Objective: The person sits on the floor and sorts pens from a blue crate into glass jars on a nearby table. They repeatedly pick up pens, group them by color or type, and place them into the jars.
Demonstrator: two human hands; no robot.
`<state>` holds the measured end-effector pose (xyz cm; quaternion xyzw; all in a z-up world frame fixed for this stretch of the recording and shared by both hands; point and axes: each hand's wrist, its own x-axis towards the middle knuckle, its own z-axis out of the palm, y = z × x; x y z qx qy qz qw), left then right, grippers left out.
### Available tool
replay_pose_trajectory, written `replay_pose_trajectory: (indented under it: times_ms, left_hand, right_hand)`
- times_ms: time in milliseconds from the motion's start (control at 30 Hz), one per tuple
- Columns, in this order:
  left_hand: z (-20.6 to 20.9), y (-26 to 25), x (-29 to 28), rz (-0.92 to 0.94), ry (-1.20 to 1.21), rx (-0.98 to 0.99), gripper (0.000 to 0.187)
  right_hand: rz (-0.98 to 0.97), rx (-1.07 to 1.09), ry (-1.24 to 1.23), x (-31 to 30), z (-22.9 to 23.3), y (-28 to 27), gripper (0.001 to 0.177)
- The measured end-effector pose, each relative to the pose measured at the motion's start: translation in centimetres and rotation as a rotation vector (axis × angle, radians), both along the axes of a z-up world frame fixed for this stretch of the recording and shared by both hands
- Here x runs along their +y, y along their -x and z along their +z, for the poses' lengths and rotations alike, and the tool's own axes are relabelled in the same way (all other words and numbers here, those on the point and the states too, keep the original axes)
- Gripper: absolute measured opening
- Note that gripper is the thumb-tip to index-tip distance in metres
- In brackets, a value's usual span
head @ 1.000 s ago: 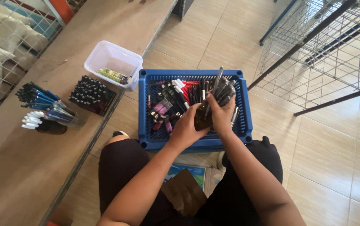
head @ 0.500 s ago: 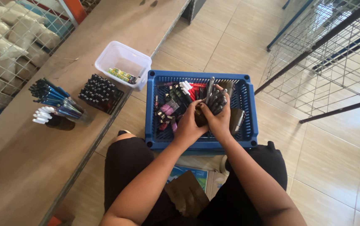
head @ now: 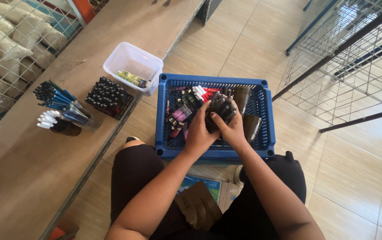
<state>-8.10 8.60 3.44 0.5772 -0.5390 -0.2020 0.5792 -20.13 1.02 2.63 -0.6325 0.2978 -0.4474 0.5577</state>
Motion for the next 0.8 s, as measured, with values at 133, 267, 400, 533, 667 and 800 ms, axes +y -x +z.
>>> replay_pose_trajectory:
  times_ms: [133, 267, 400, 533, 667, 800]
  left_hand:
    - [0.3, 0.0, 0.2, -0.011, -0.063, 0.074, 0.080]
    - [0.8, 0.1, 0.3, -0.018, -0.027, 0.060, 0.076]
    - [1.0, 0.1, 0.3, -0.011, -0.010, 0.045, 0.075]
    - [1.1, 0.2, 0.3, -0.016, 0.003, 0.021, 0.076]
    - [1.0, 0.4, 0.4, -0.038, -0.009, 0.010, 0.078]
    - [0.6, 0.4, 0.4, -0.048, -0.026, -0.004, 0.084]
  right_hand:
    - [0.023, -0.015, -0.080, -0.4, -0.2, 0.2, 0.037]
    - [0.019, 0.021, -0.124, -0.8, 0.3, 0.4, 0.027]
    - [0.073, 0.003, -0.211, -0.8, 0.5, 0.5, 0.022]
    - [0.059, -0.005, -0.250, -0.9, 0.2, 0.7, 0.022]
    - [0.004, 0.001, -0.237, -1.0, -0.4, 0.7, 0.020]
    - [-0.031, 0.024, -0.207, -1.1, -0.7, 0.7, 0.019]
